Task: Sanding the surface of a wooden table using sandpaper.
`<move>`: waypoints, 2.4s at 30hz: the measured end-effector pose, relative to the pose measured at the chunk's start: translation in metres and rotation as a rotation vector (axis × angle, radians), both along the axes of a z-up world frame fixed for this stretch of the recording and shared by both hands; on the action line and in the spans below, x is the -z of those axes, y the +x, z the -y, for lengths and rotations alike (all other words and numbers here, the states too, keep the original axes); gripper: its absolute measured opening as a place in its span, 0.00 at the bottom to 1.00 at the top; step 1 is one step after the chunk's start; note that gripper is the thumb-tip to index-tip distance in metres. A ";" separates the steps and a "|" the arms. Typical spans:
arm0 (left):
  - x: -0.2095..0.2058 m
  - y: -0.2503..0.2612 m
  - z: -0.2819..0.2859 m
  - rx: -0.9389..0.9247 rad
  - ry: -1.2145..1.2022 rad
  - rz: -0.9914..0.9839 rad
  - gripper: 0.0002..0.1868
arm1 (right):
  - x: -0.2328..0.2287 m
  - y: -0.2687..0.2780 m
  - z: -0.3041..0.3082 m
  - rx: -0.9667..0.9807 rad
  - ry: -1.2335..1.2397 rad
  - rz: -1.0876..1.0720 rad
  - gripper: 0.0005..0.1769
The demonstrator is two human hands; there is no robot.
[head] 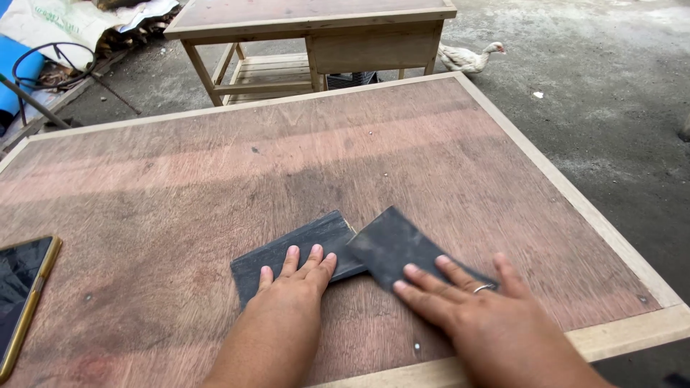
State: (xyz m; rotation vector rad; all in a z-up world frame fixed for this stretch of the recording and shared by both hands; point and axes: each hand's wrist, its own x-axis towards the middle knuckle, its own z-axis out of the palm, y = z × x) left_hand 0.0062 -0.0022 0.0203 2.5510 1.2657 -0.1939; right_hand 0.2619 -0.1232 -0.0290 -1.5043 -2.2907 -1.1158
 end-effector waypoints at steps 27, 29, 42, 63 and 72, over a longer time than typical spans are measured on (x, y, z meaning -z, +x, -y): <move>0.000 -0.002 0.002 -0.023 0.008 0.045 0.38 | 0.003 0.045 0.014 0.261 -0.524 -0.142 0.46; -0.002 -0.003 0.003 -0.011 0.019 0.061 0.39 | -0.009 0.048 0.008 0.429 -0.635 -0.153 0.45; 0.009 -0.004 0.000 -0.028 -0.032 0.058 0.38 | -0.037 0.059 0.004 0.742 -0.861 -0.366 0.44; 0.047 0.004 0.022 0.324 -0.020 0.161 0.40 | -0.033 0.067 0.000 0.685 -0.802 -0.518 0.43; 0.011 -0.054 -0.022 -0.101 0.059 0.165 0.39 | -0.051 0.052 -0.007 0.834 -0.913 -0.424 0.47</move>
